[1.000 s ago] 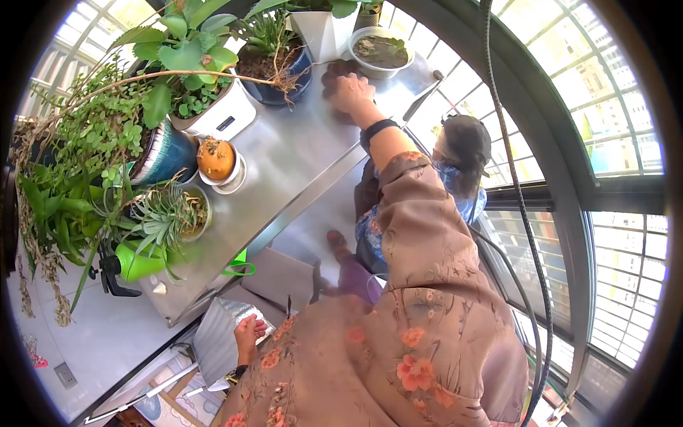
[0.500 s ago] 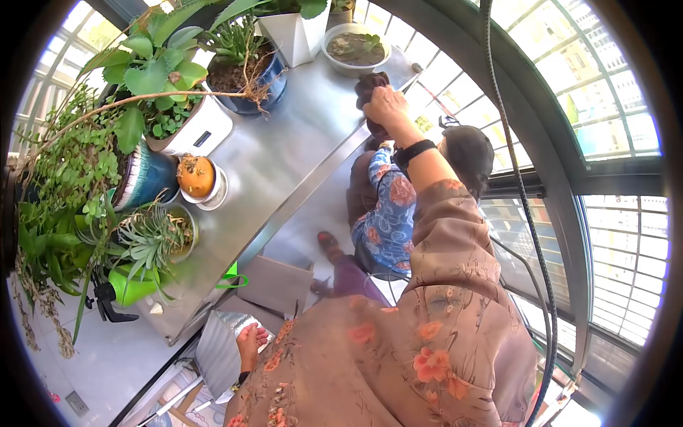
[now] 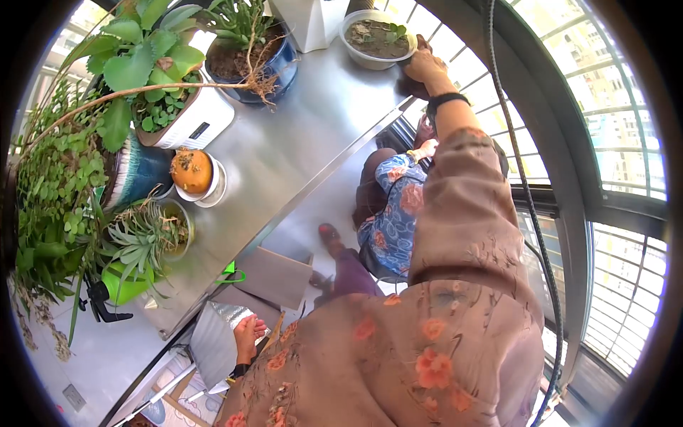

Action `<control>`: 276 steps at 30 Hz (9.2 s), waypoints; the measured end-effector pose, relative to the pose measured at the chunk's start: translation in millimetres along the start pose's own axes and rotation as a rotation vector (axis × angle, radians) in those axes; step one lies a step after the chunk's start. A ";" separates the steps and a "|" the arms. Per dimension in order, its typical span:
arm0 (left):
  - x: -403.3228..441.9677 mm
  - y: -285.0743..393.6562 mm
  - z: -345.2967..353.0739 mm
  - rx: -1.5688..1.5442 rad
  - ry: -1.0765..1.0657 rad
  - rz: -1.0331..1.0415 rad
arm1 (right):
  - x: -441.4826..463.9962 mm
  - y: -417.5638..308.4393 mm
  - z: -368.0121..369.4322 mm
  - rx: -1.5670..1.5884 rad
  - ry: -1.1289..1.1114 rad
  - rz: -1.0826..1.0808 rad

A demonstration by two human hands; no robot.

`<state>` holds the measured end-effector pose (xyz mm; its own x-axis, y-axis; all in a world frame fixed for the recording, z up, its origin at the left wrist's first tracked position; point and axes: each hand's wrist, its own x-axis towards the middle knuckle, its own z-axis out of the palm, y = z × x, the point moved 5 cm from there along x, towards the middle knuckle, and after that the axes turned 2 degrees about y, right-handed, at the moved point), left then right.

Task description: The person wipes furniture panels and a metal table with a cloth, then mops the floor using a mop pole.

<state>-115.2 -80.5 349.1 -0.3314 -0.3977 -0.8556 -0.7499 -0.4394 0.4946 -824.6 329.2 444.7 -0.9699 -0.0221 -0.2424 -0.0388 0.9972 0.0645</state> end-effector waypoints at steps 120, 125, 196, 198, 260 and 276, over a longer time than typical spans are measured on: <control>52.4 211.3 -254.6 0.127 0.800 0.948 | -494.6 -485.5 66.6 0.105 0.036 -1.392; 7.5 158.8 -266.8 -0.143 0.727 0.876 | -515.6 -510.1 69.5 0.032 0.038 -1.440; -126.2 -21.4 -126.7 -0.165 -0.228 0.535 | -588.9 -354.5 46.9 1.137 -0.799 -0.900; -140.9 0.7 -84.3 -0.349 -0.418 0.560 | -613.6 -349.7 49.6 1.139 -0.806 -0.978; -116.6 -1.4 34.0 -0.193 -0.442 0.448 | -644.0 52.4 -306.5 0.906 0.995 -0.881; -246.0 87.1 117.8 0.682 -0.712 1.092 | -634.0 -89.4 39.0 1.529 -0.766 -0.486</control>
<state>-166.5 73.9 584.7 -0.9526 0.2851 -0.1059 0.0001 0.3484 0.9373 -196.8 256.9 554.8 -0.6047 -0.7175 -0.3458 0.4092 0.0926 -0.9077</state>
